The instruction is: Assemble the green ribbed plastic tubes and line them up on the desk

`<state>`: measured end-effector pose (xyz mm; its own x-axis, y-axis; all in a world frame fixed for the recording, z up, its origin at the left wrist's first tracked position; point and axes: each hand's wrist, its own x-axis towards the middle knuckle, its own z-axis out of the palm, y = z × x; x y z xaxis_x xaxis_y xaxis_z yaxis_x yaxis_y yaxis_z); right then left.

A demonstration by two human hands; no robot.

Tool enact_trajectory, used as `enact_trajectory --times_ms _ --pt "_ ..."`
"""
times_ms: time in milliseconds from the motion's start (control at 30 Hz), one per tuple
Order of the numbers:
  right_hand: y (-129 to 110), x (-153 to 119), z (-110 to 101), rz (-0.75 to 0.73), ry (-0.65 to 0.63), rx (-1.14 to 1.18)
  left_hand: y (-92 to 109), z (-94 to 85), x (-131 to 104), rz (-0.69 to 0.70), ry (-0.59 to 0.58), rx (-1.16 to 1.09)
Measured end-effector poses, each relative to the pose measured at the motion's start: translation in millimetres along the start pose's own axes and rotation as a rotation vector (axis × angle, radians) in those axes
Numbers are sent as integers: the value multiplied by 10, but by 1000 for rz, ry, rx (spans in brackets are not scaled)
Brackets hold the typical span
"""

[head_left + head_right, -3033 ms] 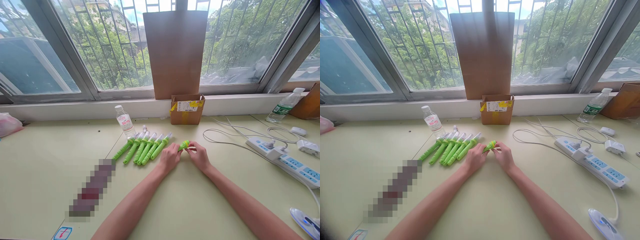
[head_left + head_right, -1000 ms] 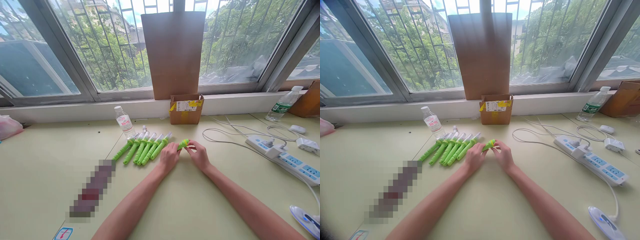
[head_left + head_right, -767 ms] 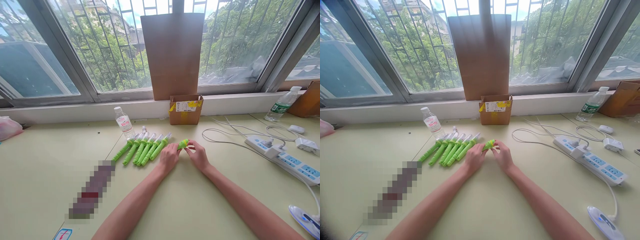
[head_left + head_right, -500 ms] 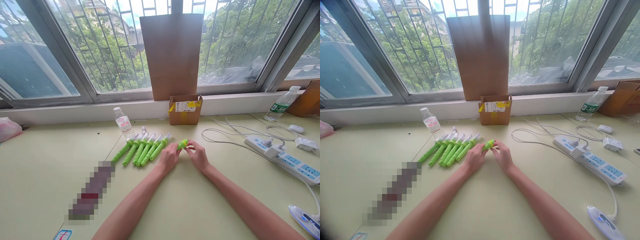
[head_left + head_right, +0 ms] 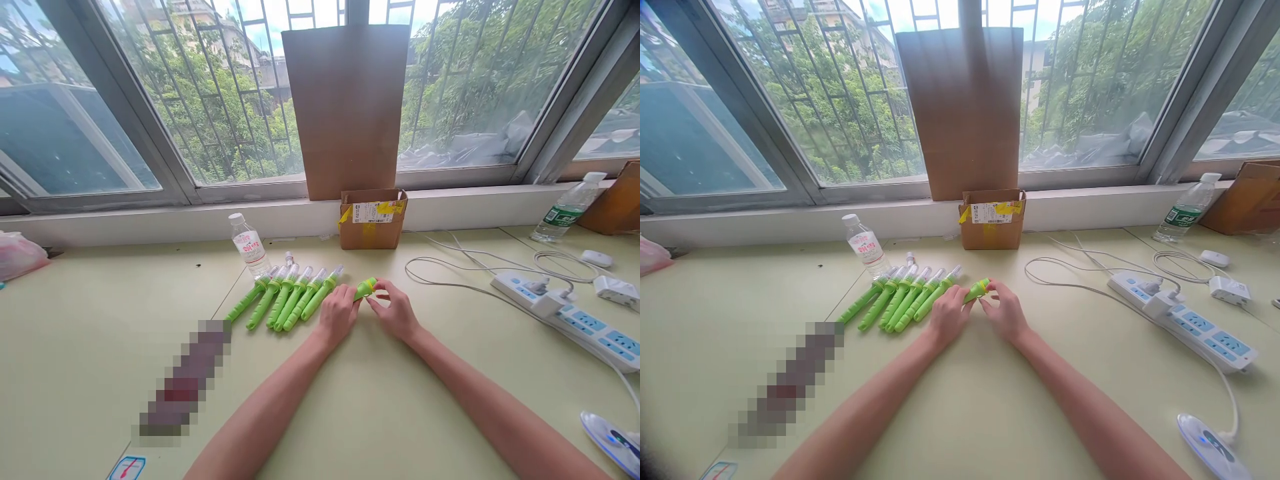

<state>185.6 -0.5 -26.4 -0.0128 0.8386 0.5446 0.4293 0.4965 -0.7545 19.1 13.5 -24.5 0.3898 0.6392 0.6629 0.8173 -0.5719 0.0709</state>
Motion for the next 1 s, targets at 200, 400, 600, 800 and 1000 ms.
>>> enact_trajectory --times_ms 200,400,600,800,1000 --pt "11 2 -3 -5 26 -17 8 -5 -2 22 -29 -14" --pt "1 -5 3 8 59 -24 17 5 1 -5 -107 -10" --pt "24 -15 5 28 56 -13 9 -9 1 -24 -138 -25" --pt "23 -15 2 11 48 -22 19 -5 -5 -17 -43 15" --pt "-10 3 -8 8 50 -26 25 11 -9 32 -23 15"
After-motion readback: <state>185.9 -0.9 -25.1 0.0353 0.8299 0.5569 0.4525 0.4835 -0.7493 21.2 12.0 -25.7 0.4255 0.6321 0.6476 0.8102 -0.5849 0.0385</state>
